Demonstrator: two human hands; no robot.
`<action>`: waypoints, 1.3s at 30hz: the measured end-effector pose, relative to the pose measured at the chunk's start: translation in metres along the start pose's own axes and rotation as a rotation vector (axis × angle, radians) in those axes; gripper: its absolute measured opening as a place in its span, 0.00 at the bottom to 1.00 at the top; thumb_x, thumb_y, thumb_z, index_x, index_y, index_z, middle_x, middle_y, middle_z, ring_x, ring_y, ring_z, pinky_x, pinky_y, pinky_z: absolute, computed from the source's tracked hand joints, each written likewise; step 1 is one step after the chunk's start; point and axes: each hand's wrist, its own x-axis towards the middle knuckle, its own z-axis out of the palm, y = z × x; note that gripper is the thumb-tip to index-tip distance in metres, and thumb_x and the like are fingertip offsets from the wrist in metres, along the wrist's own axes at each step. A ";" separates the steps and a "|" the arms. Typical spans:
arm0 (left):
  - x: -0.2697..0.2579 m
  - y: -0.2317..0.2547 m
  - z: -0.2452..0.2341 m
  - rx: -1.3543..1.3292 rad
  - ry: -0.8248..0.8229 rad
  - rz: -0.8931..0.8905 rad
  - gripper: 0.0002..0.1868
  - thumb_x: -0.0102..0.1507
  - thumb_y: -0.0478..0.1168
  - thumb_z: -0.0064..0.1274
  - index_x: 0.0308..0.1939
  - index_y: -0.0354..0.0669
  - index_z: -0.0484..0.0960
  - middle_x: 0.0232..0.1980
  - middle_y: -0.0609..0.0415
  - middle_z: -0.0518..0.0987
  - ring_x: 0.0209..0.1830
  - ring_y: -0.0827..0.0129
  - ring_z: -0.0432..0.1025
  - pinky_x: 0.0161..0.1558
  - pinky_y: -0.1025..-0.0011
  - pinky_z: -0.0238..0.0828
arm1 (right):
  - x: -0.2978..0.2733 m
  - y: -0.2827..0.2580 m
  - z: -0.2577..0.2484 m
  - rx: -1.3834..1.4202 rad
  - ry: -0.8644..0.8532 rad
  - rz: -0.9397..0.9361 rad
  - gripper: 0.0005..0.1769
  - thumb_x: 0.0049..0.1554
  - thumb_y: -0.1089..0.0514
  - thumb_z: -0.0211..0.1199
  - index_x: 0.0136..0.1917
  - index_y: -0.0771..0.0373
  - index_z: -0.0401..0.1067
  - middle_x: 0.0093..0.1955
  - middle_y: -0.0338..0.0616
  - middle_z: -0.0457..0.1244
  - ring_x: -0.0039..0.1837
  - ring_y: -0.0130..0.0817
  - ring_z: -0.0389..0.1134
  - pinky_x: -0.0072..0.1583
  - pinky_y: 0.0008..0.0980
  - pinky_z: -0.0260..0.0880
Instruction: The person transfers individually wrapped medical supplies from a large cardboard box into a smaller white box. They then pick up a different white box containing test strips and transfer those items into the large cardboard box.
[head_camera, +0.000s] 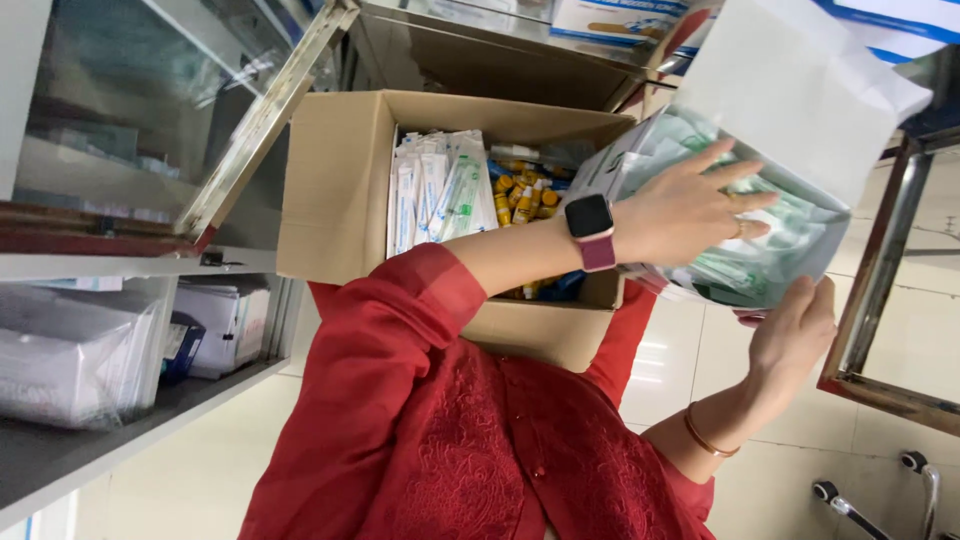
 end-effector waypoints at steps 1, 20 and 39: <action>-0.001 -0.003 -0.004 -0.052 0.059 0.019 0.29 0.63 0.45 0.54 0.70 0.66 0.71 0.79 0.61 0.59 0.80 0.57 0.50 0.77 0.42 0.38 | -0.001 0.001 -0.002 -0.050 0.015 -0.003 0.20 0.72 0.53 0.42 0.52 0.74 0.66 0.39 0.52 0.63 0.37 0.37 0.66 0.39 0.38 0.69; -0.244 -0.095 0.239 -0.175 -0.133 -1.291 0.31 0.57 0.41 0.66 0.63 0.41 0.74 0.46 0.45 0.82 0.39 0.57 0.81 0.30 0.67 0.80 | 0.000 -0.002 -0.002 -0.046 0.025 0.047 0.21 0.71 0.52 0.41 0.52 0.76 0.63 0.40 0.54 0.61 0.36 0.40 0.68 0.39 0.41 0.71; -0.065 -0.014 -0.049 -0.293 0.837 0.004 0.09 0.68 0.30 0.55 0.47 0.49 0.85 0.51 0.60 0.82 0.51 0.69 0.80 0.54 0.67 0.76 | 0.004 0.029 -0.001 -0.187 0.073 0.051 0.21 0.73 0.54 0.41 0.49 0.75 0.62 0.37 0.56 0.59 0.37 0.41 0.60 0.41 0.38 0.64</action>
